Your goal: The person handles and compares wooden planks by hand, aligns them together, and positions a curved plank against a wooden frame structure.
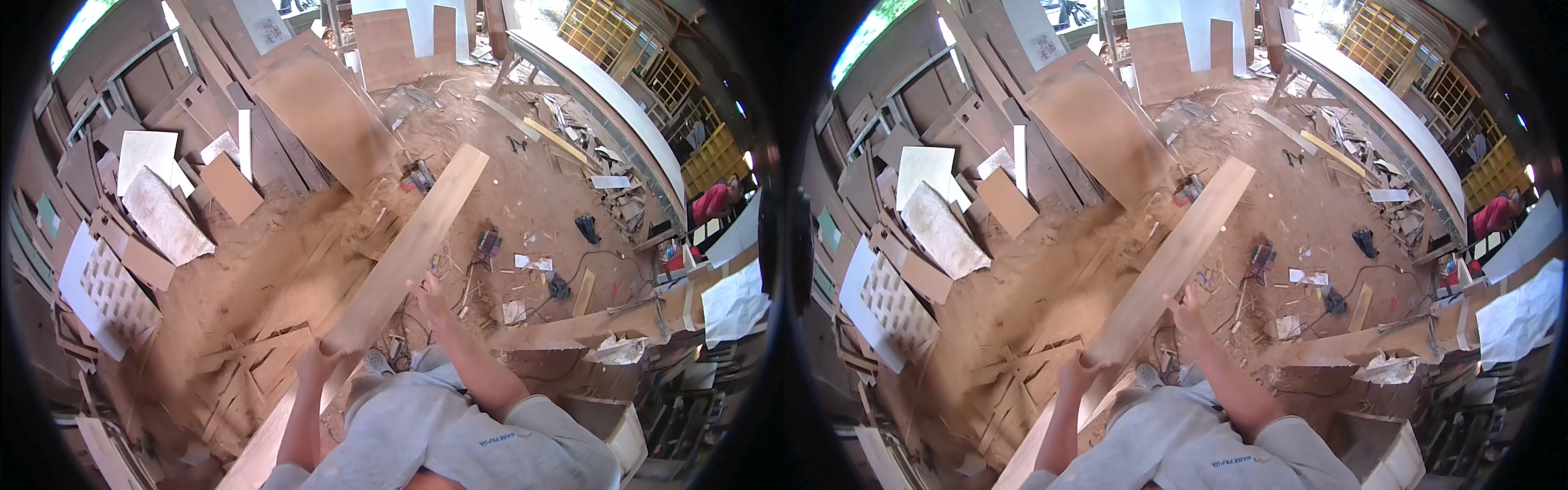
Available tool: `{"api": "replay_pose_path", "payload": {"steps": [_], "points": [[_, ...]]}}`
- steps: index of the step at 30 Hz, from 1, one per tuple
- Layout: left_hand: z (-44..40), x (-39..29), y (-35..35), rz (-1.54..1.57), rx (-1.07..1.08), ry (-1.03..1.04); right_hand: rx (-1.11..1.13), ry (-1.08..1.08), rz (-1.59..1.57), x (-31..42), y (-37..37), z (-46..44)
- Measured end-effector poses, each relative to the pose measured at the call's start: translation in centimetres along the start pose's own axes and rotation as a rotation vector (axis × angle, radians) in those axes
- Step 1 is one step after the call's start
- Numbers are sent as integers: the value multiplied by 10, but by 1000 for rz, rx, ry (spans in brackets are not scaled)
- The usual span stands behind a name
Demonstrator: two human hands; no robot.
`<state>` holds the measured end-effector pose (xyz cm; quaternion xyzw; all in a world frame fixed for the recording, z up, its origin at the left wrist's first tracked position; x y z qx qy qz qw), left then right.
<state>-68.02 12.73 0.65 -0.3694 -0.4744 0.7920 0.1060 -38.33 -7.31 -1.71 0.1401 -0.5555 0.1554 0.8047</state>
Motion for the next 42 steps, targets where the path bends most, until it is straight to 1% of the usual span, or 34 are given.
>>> {"api": "replay_pose_path", "payload": {"steps": [2, 3, 4, 6, 7, 9, 10, 11, 14, 16, 18, 19, 21, 25, 28, 31, 34, 35, 37, 38, 39, 40, 42], "points": [[-5, -11, -13, -20, 80, 23, -6, 27, 58, -2, 5, 26], [-4, -9, -10, -27, 38, 62, -23, 46, 105, -12, 4, 39], [0, -13, -11, 3, 25, 44, -44, 68, 150, -22, -1, 52], [14, -17, -11, 56, 6, -1, 98, 72, 101, -39, -15, 78], [21, -13, -4, 27, -122, 77, 170, 74, 76, -42, -20, 93], [40, -2, 19, -31, -373, 235, 84, 53, 129, -46, -40, 144], [54, -4, 22, -52, -383, 271, 40, 44, 159, -49, -51, 167], [72, -3, 25, -76, -389, 304, 15, 73, 99, -65, -65, 186], [137, 7, 40, -130, -355, 375, -66, 197, -116, -135, -115, 240], [184, 32, 43, -173, -323, 388, -131, 301, -302, -180, -135, 288], [221, 59, 45, -203, -330, 386, -125, 414, -216, -209, -138, 325], [241, 77, 41, -211, -325, 346, -113, 461, -162, -216, -137, 338], [276, 118, 29, -228, -348, 277, -47, 476, -251, -221, -109, 364], [342, 210, -1, -286, -404, 99, 156, 493, -383, -223, -16, 382], [391, 272, -21, -313, -431, -22, 315, 504, -388, -237, 61, 379], [434, 323, -35, -341, -442, -140, 494, 501, -440, -232, 131, 376], [485, 362, -51, -186, -463, -311, 361, 589, -453, -238, 191, 378], [502, 383, -52, -137, -535, -352, 345, 561, -486, -241, 209, 377], [540, 441, -52, -22, -703, -528, 308, 503, -552, -258, 244, 370], [560, 474, -46, 37, -783, -618, 279, 447, -578, -261, 259, 371], [580, 522, -36, 115, -911, -681, 251, 389, -600, -261, 275, 371], [595, 544, -45, 227, -991, -779, 226, 334, -615, -267, 286, 369], [634, 588, -54, 441, -1141, -991, 192, 304, -514, -282, 284, 361]]}}
Point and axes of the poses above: each hand's wrist, its own z-axis away from the middle knuckle, its own y-axis out of the palm, x = y × z, the point moved 4 cm from there along -z, towards the middle knuckle, and after that the axes turned 1 degree about y, right-handed, at the moved point
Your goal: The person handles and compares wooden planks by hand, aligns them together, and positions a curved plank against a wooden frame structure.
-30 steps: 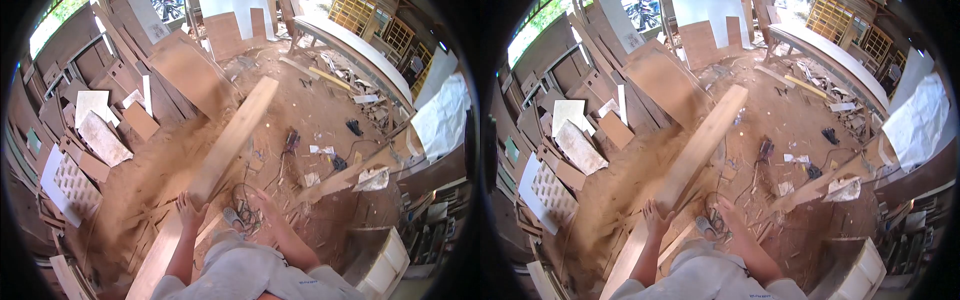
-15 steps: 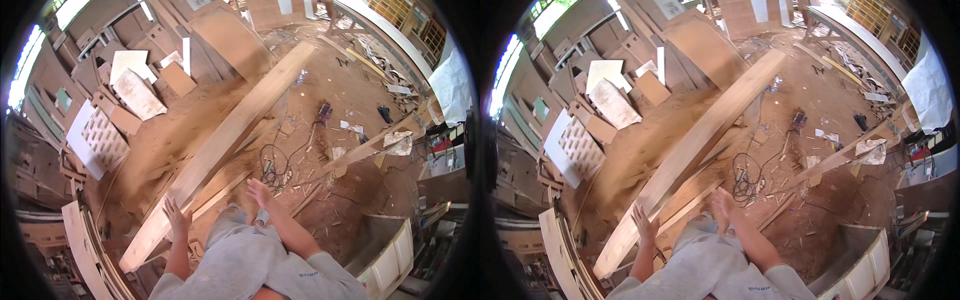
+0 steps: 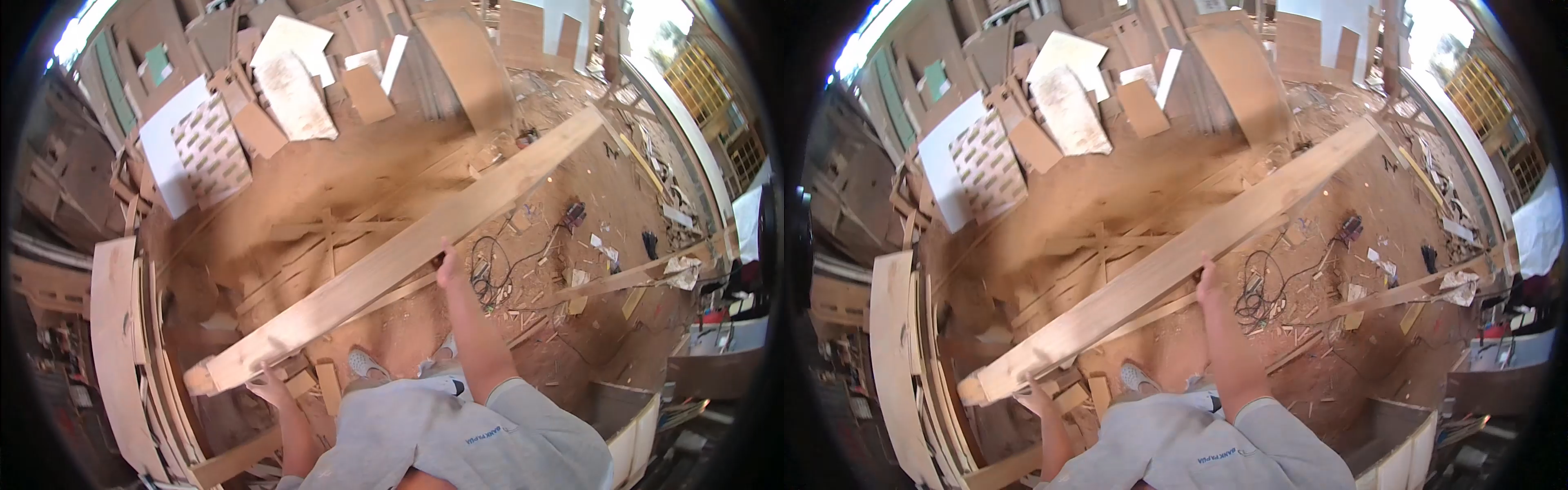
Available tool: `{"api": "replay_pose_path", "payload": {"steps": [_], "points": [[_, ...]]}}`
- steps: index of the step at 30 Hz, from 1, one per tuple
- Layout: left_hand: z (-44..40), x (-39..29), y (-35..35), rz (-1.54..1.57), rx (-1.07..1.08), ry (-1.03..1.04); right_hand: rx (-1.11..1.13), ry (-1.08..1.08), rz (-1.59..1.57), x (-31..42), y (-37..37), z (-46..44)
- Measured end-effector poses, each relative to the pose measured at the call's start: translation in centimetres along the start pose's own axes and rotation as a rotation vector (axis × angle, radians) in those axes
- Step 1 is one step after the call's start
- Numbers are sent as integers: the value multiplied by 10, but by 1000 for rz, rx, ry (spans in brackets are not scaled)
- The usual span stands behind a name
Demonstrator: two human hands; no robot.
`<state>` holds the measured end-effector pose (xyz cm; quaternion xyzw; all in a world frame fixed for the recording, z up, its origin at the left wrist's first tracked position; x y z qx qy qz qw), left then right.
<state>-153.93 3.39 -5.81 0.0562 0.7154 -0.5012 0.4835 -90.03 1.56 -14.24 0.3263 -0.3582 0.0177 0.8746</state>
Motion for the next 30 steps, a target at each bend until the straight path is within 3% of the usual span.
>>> {"api": "replay_pose_path", "payload": {"steps": [1, 4, 5, 9, 12, 15, 18, 21, 30], "points": [[-19, 16, -6, 233, -32, -138, -85, 11, 63, -1, 3, 8], [-93, 65, -16, 294, 74, -585, -281, 31, 193, -4, 29, 39], [-107, 80, -9, 640, 144, -643, -307, 43, 201, -9, 34, 45], [-162, 115, 13, 900, 99, -772, -415, 59, 299, -28, 38, 53], [-172, 134, 22, 905, 96, -782, -359, 29, 151, -32, 49, 60], [-163, 117, 11, 910, 152, -839, -402, 5, 198, -35, 34, 45], [-165, 124, 10, 845, 51, -927, -422, -22, 272, -37, 22, 36], [-175, 140, 12, 874, 154, -864, -450, -28, 288, -38, 25, 36], [-192, 162, 13, 839, 200, -909, -468, 8, 416, -23, 48, 65]]}}
Point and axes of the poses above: each hand's wrist, its own z-axis away from the middle knuckle, its own y-axis out of the palm, x = y × z, the point moved 4 cm from there along -z, towards the middle knuckle, and after that the axes turned 1 degree about y, right-handed, at the moved point
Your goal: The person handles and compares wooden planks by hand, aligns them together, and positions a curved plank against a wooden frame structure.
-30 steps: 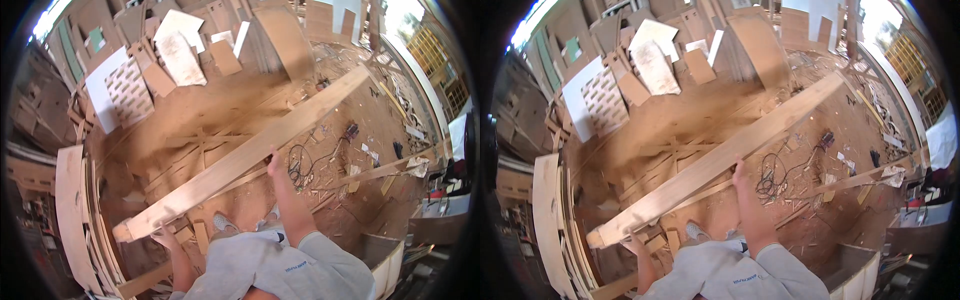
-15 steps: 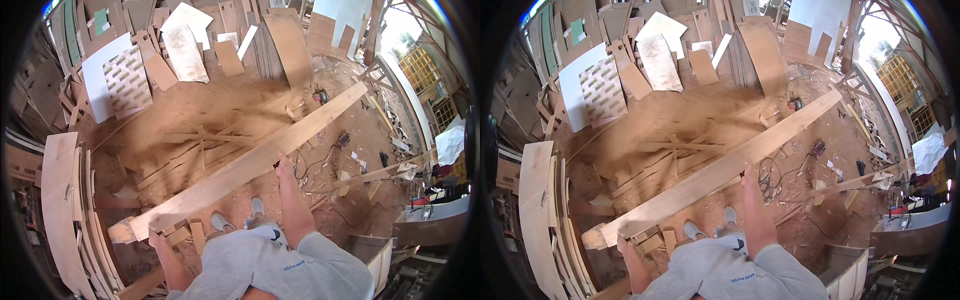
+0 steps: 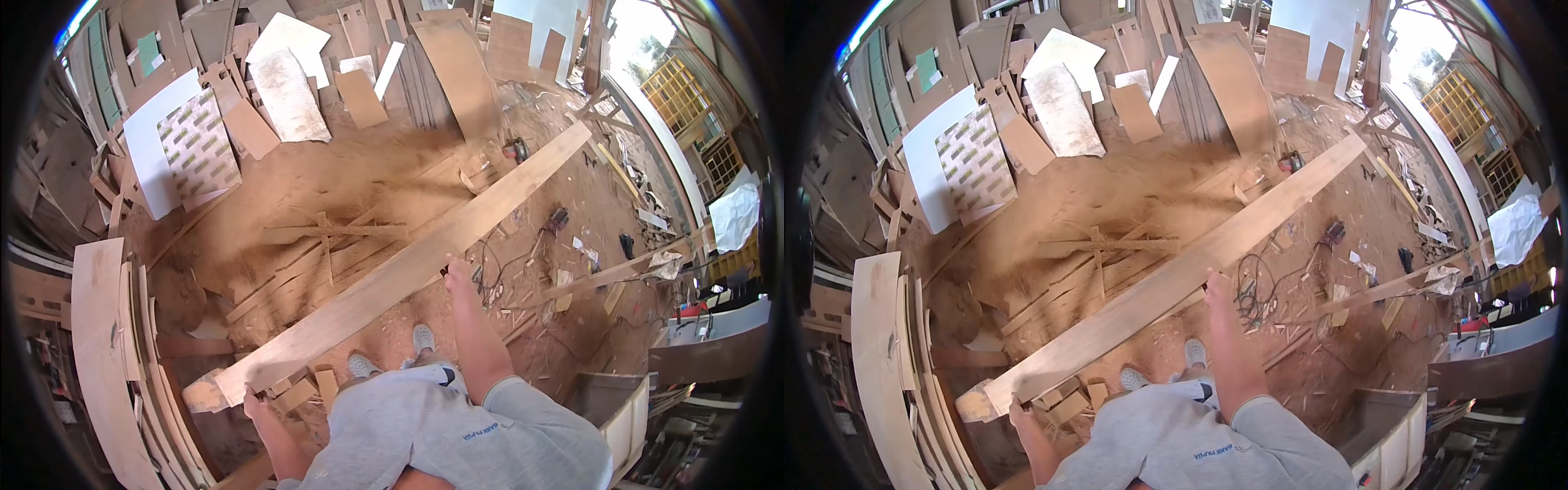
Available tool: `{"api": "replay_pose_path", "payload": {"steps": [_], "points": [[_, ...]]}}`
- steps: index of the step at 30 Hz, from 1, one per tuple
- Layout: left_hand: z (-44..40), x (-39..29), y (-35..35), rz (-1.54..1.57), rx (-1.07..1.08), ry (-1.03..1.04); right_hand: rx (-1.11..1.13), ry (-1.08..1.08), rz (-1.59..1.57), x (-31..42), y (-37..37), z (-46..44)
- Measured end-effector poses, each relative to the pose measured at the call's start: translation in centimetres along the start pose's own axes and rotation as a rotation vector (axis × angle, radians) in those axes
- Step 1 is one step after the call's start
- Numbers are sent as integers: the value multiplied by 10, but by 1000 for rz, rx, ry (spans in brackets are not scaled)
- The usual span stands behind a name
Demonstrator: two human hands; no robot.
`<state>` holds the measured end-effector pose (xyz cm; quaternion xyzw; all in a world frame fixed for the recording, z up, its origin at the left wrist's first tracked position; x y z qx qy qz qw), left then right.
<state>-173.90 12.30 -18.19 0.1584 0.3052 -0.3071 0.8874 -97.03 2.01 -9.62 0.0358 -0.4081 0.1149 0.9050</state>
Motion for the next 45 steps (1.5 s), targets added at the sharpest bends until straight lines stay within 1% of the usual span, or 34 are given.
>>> {"api": "replay_pose_path", "payload": {"steps": [3, 6, 9, 12, 15, 17, 18, 19, 20, 22, 23, 24, 26, 27, 30, 31, 34, 35, 38, 39, 42, 43, 45], "points": [[15, -2, 2, -78, -86, 13, -19, -70, -13, -7, -1, -7], [18, -3, 1, -109, -86, 11, 28, -122, -89, -9, 2, -8], [30, -7, 0, -133, -56, 9, 40, -54, -12, -2, -2, 2], [64, -24, 7, -252, -97, 63, 5, -98, 131, -5, -8, -7], [56, -38, -5, -270, -283, 489, 23, -138, 83, -21, -11, -41], [23, -51, -21, -359, -62, 617, 42, -112, 23, -18, -10, -37], [13, -54, -35, -407, 46, 675, 51, -137, 96, -13, -13, -31], [9, -54, -47, -450, 14, 617, 64, -164, 169, -8, -15, -25], [7, -56, -49, -488, -14, 558, 80, -135, 120, -8, -13, -26], [24, -64, -52, -644, 98, 517, 98, -101, 78, -8, -13, -21], [26, -66, -53, -732, 113, 606, 104, -100, 84, -4, -13, -16], [35, -69, -51, -798, 117, 622, 111, -99, 90, -3, -12, -14], [10, -69, -64, -981, 141, 785, 139, -83, -76, -13, -9, -28], [-21, -67, -79, -1170, 89, 966, 151, -75, -162, -16, -7, -33], [36, -78, -50, -1245, 6, 827, 92, -59, -98, -15, -12, -39], [47, -81, -46, -1272, -23, 836, 114, -51, -110, -15, -12, -39], [61, -83, -39, -1336, -126, 1015, 78, -46, -64, -14, -13, -36], [60, -83, -39, -1335, -148, 1026, 85, -32, -25, -13, -12, -33], [64, -86, -38, -1326, -144, 937, 102, -35, -44, -12, -10, -28], [61, -87, -39, -1362, -165, 938, 61, -32, 4, -11, -12, -28], [45, -84, -48, -1297, -103, 981, 124, -69, -53, -16, -12, -43], [62, -89, -40, -1293, -111, 921, 135, -71, -91, -13, -11, -38], [63, -92, -40, -1317, -120, 905, 160, -73, -126, -13, -11, -41]]}}
Point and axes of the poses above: each hand's wrist, its own z-axis away from the middle knuckle, its own y-axis out of the palm, x = y × z, the point moved 4 cm from there along -z, towards the middle knuckle, and after that the axes turned 1 degree about y, right-handed, at the moved point
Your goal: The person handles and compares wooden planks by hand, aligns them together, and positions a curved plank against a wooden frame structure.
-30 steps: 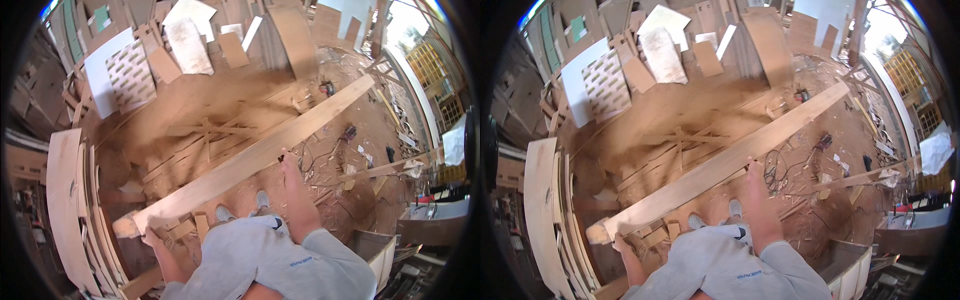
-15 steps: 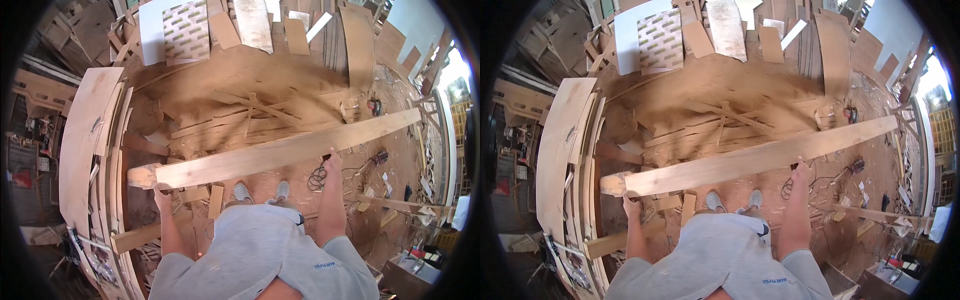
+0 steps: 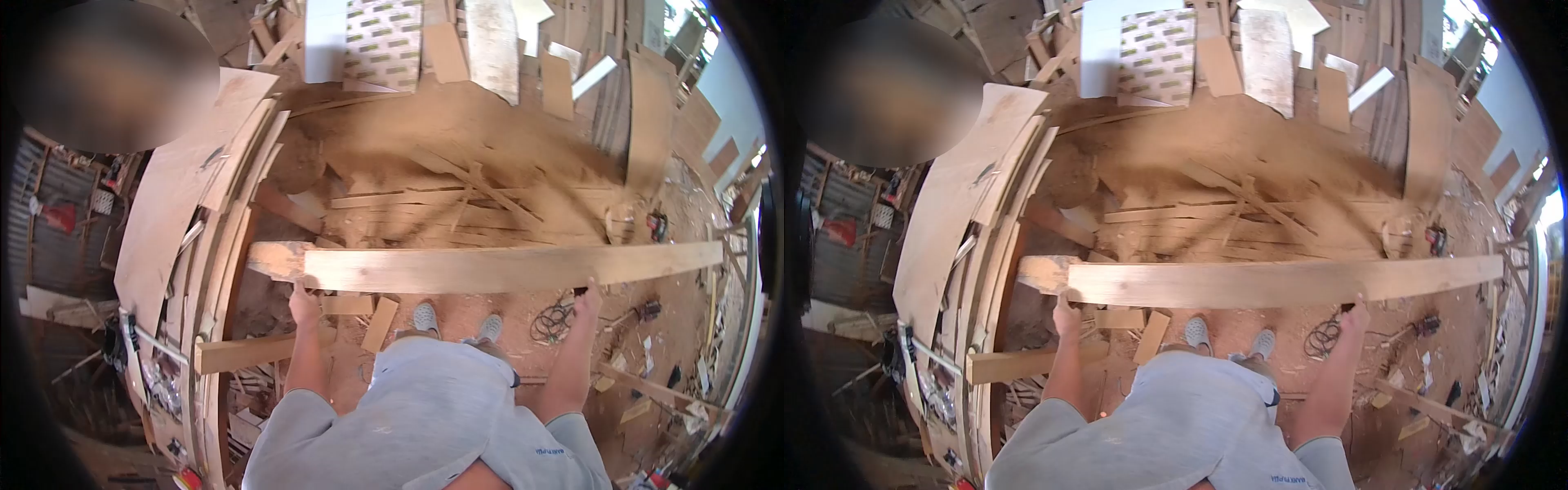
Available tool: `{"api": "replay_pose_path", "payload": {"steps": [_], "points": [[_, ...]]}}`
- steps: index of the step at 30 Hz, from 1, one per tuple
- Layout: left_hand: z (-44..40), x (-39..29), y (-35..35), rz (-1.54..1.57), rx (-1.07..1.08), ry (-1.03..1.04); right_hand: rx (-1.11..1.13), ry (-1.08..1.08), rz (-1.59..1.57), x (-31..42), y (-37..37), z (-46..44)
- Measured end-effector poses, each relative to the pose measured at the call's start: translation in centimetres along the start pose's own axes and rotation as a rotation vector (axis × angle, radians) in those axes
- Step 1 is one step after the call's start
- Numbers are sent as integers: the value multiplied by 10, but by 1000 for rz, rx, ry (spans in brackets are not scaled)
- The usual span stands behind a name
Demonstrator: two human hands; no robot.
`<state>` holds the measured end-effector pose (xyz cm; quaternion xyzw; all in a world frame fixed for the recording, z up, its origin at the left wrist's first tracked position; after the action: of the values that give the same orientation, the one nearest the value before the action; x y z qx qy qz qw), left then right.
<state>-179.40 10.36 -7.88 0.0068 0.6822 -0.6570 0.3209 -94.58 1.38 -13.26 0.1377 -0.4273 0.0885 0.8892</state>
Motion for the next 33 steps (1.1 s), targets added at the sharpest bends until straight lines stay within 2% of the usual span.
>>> {"api": "replay_pose_path", "payload": {"steps": [4, 8, 11, 17, 20, 23, 24, 25, 27, 29, 30, 31, 32, 33], "points": [[-3, 18, 11, 27, -37, -9, 1, 6, -29, -5, -7, -19], [-3, 23, 17, 38, -69, 32, -21, 30, 77, 0, -10, -15], [-3, 28, 22, 72, -75, -49, -10, 6, 59, 1, -9, -15], [-4, 36, 27, 71, -82, -26, -61, 14, 86, 10, 9, 19], [-7, 31, 23, 95, -70, -39, -25, 14, 43, 7, 2, 1], [-5, 9, 5, -21, -9, -37, 91, 61, -16, 2, -1, -11], [-4, 18, 11, 95, -55, 36, 108, 59, 1, -3, -5, -17], [7, -20, -15, 176, 36, -132, 114, 52, 9, -10, -7, -25], [6, -16, -12, 105, 52, -81, 102, 3, 34, -6, -6, -12], [-2, -11, -9, -25, 66, 73, 57, -38, 100, -12, -7, -5], [-6, -16, -12, 26, 144, 139, 18, -37, 142, -16, -10, -6], [-12, -29, -12, -265, 332, 198, -20, -35, 183, -20, -12, -6], [-13, -34, -7, -430, 259, 205, 48, -84, 143, -6, -4, 31], [-7, -75, -25, -446, 297, -29, 100, -80, -29, -19, -5, 27]]}}
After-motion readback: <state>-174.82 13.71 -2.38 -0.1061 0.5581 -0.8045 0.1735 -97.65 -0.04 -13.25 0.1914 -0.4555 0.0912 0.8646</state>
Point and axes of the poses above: each hand's wrist, its own z-axis away from the middle knuckle, its own y-axis out of the palm, x = y × z, the point moved 4 cm from there along -z, towards the middle knuckle, and after that the axes turned 1 degree about y, right-handed, at the moved point
